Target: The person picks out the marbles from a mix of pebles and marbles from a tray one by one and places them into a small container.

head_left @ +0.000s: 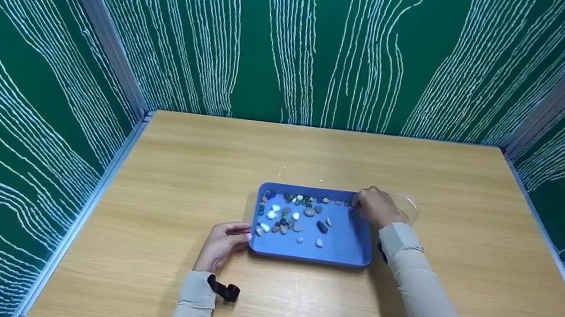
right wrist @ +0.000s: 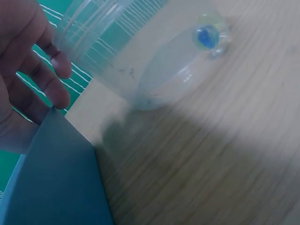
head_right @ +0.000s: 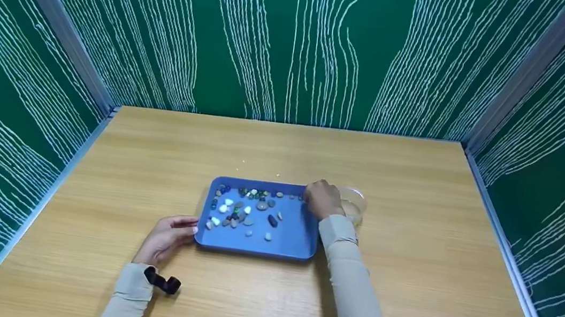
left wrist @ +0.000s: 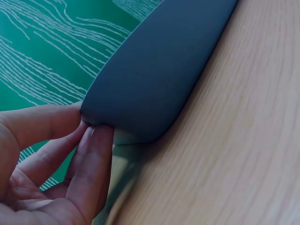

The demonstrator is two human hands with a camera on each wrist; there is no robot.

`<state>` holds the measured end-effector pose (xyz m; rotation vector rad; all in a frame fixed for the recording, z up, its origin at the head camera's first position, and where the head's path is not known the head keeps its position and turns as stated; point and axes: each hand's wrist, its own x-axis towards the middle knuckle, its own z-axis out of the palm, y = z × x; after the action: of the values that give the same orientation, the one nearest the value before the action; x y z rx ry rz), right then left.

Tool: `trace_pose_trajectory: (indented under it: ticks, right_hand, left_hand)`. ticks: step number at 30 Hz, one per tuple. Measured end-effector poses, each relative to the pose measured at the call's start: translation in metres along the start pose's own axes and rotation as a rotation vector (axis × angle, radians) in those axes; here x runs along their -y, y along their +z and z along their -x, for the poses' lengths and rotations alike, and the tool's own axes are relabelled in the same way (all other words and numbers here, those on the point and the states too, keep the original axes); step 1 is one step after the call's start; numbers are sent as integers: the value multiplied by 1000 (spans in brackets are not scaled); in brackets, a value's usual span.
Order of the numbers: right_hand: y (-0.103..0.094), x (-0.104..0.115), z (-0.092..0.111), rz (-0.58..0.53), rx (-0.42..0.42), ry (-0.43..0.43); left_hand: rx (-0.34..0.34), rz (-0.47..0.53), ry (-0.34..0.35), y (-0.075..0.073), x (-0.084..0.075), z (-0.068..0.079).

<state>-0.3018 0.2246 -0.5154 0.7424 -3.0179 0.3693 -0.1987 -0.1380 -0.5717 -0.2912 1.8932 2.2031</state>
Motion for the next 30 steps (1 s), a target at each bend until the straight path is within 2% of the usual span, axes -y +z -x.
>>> trace_pose_trajectory:
  ticks: [3, 11, 19, 30]
  right_hand:
    - [-2, 0, 0, -4, -21, 1]
    - [-9, 2, 3, -6, -108, -62]
    - [-19, 6, 4, -44, -30, 61]
    - [-24, 0, 8, -123, -68, 59]
  left_hand:
    - [1, 1, 5, 0, -1, 1]
    - [-1, -12, 11, 0, 0, 0]
    - [6, 2, 1, -1, 0, 0]
    - [22, 17, 21, -1, 0, 2]
